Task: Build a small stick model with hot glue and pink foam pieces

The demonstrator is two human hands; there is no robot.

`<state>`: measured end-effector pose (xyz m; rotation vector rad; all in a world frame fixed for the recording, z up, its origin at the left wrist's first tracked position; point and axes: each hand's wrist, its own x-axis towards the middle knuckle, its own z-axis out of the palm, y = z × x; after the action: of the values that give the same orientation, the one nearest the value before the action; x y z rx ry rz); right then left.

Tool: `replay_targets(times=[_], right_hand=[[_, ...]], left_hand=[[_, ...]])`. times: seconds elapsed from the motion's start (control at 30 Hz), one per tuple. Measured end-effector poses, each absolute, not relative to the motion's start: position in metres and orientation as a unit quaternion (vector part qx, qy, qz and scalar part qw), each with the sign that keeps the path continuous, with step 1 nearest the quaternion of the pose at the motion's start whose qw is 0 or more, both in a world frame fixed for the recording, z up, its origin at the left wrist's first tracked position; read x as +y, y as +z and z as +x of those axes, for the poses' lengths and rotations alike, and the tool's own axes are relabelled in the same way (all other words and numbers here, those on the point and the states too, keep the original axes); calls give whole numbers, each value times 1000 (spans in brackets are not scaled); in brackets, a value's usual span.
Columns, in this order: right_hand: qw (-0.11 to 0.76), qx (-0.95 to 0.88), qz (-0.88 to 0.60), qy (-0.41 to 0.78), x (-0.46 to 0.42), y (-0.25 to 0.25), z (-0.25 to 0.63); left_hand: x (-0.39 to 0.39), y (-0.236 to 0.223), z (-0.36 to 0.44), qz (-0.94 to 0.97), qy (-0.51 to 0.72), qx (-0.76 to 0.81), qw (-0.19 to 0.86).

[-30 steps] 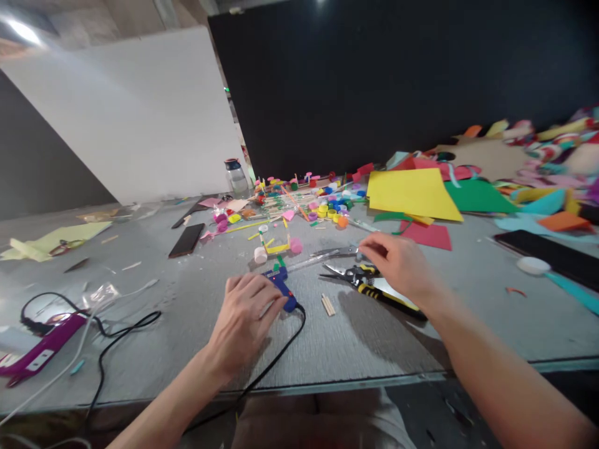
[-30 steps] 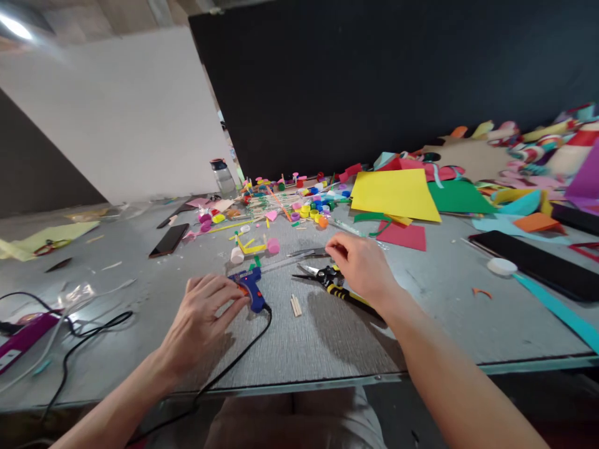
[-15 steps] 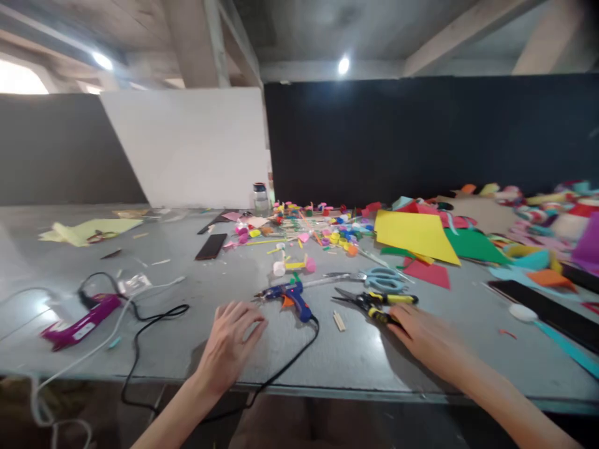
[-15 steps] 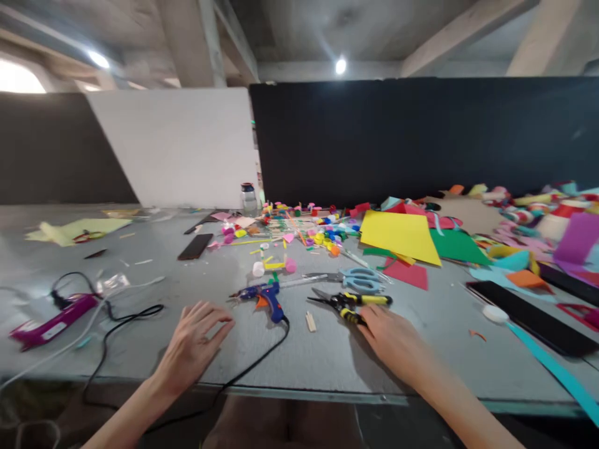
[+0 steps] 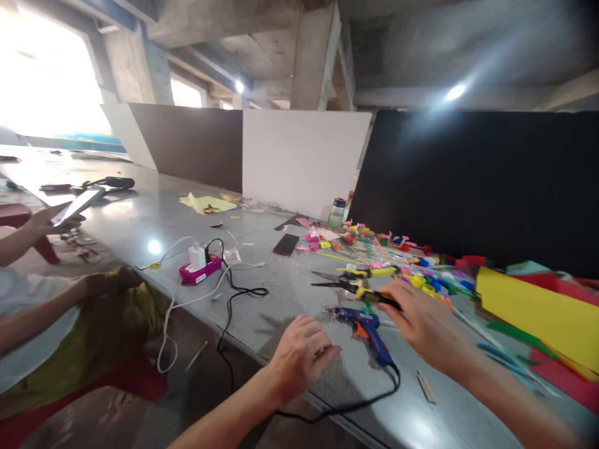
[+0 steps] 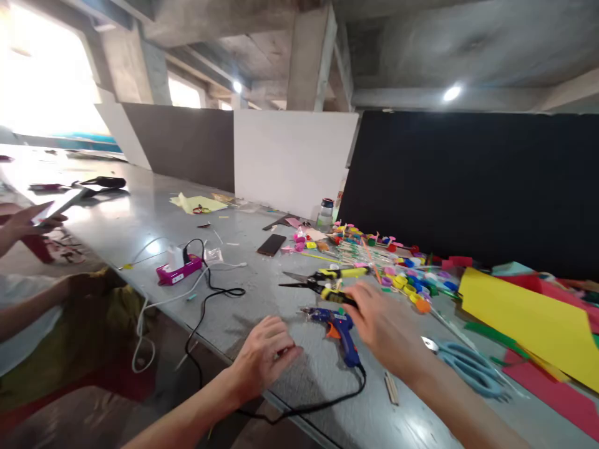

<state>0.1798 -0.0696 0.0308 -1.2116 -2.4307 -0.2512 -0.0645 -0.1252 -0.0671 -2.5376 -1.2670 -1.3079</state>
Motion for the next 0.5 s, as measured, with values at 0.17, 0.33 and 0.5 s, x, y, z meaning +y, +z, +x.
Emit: replay_targets(times=[0.17,0.33,0.5], right_hand=[[155,-875,-444,-118,-2,40,90],[168,-840,-497,-140,48,44,89],[154,-830,-516,-145,70,46,97]], left_hand=[[-109,-64,-84,-798,-326,-507,-11],[-17,-35,-127,-779,-176,-601,-30],[68,-11,-137,-785,-171,-593,-48]])
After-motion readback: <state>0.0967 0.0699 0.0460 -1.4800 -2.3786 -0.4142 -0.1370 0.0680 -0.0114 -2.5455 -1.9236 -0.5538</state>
